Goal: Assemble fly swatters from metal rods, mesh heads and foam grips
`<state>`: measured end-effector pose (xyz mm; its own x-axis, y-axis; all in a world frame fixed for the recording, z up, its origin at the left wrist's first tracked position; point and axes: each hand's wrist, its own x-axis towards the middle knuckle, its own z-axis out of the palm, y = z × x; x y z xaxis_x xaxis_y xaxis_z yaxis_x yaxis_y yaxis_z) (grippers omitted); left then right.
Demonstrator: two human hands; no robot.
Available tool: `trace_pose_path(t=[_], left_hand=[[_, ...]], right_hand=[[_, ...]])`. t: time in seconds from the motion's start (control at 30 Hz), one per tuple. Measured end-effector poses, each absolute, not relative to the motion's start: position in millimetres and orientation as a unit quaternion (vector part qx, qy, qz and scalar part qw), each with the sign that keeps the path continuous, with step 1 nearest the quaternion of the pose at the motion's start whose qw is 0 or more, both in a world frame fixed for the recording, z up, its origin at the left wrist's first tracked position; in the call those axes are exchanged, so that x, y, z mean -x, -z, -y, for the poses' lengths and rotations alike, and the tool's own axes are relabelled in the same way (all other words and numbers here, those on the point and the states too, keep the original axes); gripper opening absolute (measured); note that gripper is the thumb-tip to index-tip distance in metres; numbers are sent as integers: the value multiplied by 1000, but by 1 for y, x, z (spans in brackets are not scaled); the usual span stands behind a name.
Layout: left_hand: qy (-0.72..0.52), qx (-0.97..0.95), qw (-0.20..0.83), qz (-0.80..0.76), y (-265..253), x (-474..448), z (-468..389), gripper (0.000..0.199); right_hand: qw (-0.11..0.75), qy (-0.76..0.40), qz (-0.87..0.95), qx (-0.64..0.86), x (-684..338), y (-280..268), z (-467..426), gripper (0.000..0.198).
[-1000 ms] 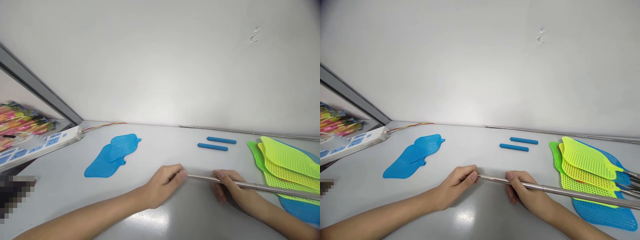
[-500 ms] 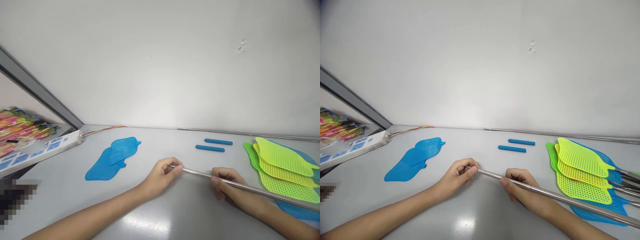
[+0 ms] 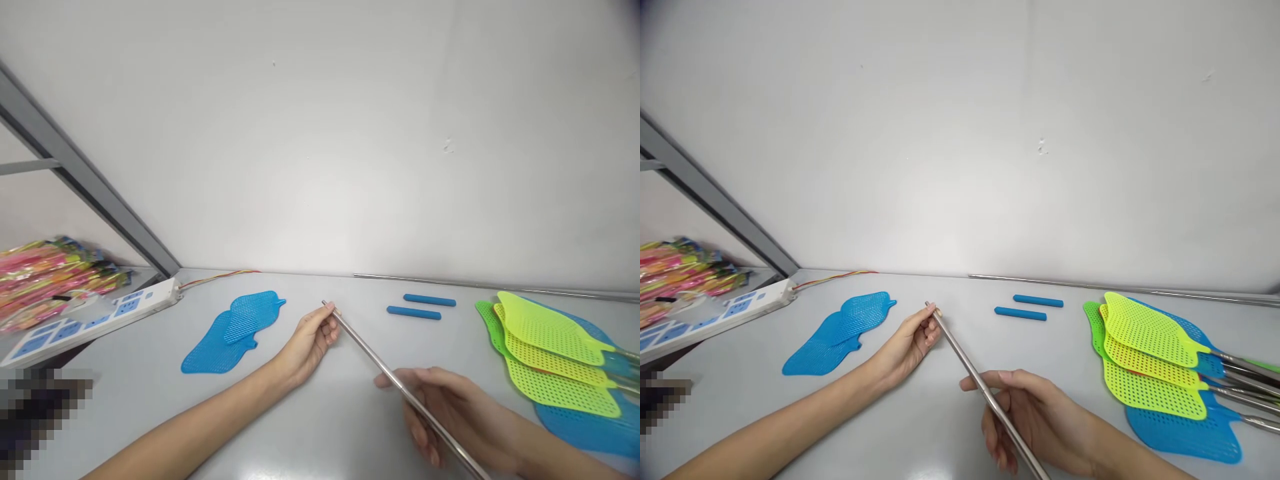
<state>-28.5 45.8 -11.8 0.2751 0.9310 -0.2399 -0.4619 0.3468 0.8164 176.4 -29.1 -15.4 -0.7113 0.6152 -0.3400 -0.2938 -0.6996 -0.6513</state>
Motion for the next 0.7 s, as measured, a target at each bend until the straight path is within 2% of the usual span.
trace_pose_path(t=[0.23,0.33,0.53,0.7], left_hand=[[-503,-293,737,-343,-13,9,-50,22],[-487,-280,766,-314,-28,-14,-51,29],[-525,-257,753,-303,-46,-66,-55,35],[-528,-263,747,-307,-39,-83,-57,35]], right_hand=[[233,-922,154,268,-165,9,42,20],[263,-928,95,246,-163,13,41,18],[286,-937,127,155,-168,31,34,32],[309,-926,182,115,-170,41,30,37]])
